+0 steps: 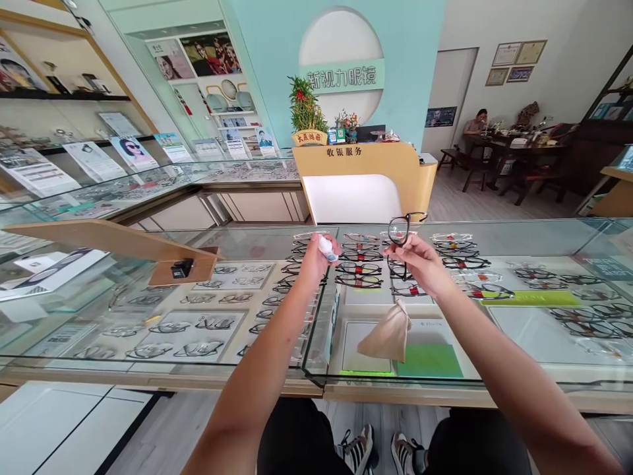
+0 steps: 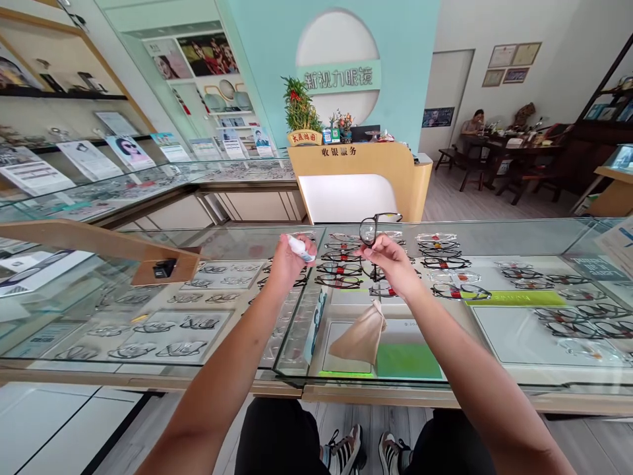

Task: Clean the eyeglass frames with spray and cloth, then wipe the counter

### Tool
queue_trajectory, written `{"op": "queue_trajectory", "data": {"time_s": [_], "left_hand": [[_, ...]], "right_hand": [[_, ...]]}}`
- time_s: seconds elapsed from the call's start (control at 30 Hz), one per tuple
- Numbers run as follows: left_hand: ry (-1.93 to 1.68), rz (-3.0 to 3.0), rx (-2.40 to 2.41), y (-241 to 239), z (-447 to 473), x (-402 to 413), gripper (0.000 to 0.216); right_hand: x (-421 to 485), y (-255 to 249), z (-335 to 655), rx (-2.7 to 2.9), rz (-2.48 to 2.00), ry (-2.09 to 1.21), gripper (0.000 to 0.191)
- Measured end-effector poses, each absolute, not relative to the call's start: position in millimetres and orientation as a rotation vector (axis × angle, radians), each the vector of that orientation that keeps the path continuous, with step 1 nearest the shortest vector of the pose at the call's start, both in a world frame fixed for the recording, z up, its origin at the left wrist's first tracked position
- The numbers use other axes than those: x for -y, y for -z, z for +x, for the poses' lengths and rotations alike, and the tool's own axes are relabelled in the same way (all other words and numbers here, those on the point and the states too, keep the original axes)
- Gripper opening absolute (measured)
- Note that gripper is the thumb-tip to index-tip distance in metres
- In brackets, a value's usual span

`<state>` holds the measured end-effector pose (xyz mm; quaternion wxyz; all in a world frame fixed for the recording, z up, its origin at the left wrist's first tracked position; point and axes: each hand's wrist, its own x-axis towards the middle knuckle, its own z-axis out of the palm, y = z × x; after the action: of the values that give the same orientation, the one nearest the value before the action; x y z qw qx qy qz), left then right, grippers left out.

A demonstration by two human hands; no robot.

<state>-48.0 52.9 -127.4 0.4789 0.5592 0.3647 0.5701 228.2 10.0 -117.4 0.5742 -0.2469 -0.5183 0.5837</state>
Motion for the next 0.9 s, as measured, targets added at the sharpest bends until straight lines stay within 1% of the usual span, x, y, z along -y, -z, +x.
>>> {"op": "queue_trajectory", "data": {"time_s": [0.1, 0.27, 0.37, 0.47, 0.57, 0.63, 0.7, 0.83, 0.9], "left_hand": [[-1.198, 1.237, -0.678, 118, -41, -40, 0.081], [-1.029, 1.198, -0.634, 114, -43, -32, 0.086], [-0.977, 1.268, -0.622, 118, -41, -33, 0.087], [-1.062, 1.548, -0.748, 126, -36, -35, 0.086], [-1.189, 1.795, -0.892, 135, -30, -33, 0.075], [-1.194, 1.863, -0.921, 139, -27, -30, 0.068], [-1.178, 1.93, -0.965, 142, -26, -28, 0.066], [-1.178, 1.823, -0.937, 145, -27, -30, 0.063], [-1.163, 1.743, -0.867, 143, -28, -34, 0.067]], "right_hand": [[-7, 120, 223, 1.246, -0.584, -1.379, 0.033], [-7, 122, 218, 1.22, -0.545, -1.45, 0.025], [-7, 125, 214, 1.187, -0.533, -1.481, 0.023], [-5, 131, 208, 1.216, -0.545, -1.495, 0.024], [-1, 138, 200, 1.311, -0.577, -1.51, 0.027], [1, 142, 195, 1.371, -0.611, -1.516, 0.029], [4, 145, 191, 1.412, -0.634, -1.511, 0.03], [8, 144, 188, 1.451, -0.612, -1.529, 0.03], [7, 140, 191, 1.389, -0.574, -1.563, 0.028]]}}
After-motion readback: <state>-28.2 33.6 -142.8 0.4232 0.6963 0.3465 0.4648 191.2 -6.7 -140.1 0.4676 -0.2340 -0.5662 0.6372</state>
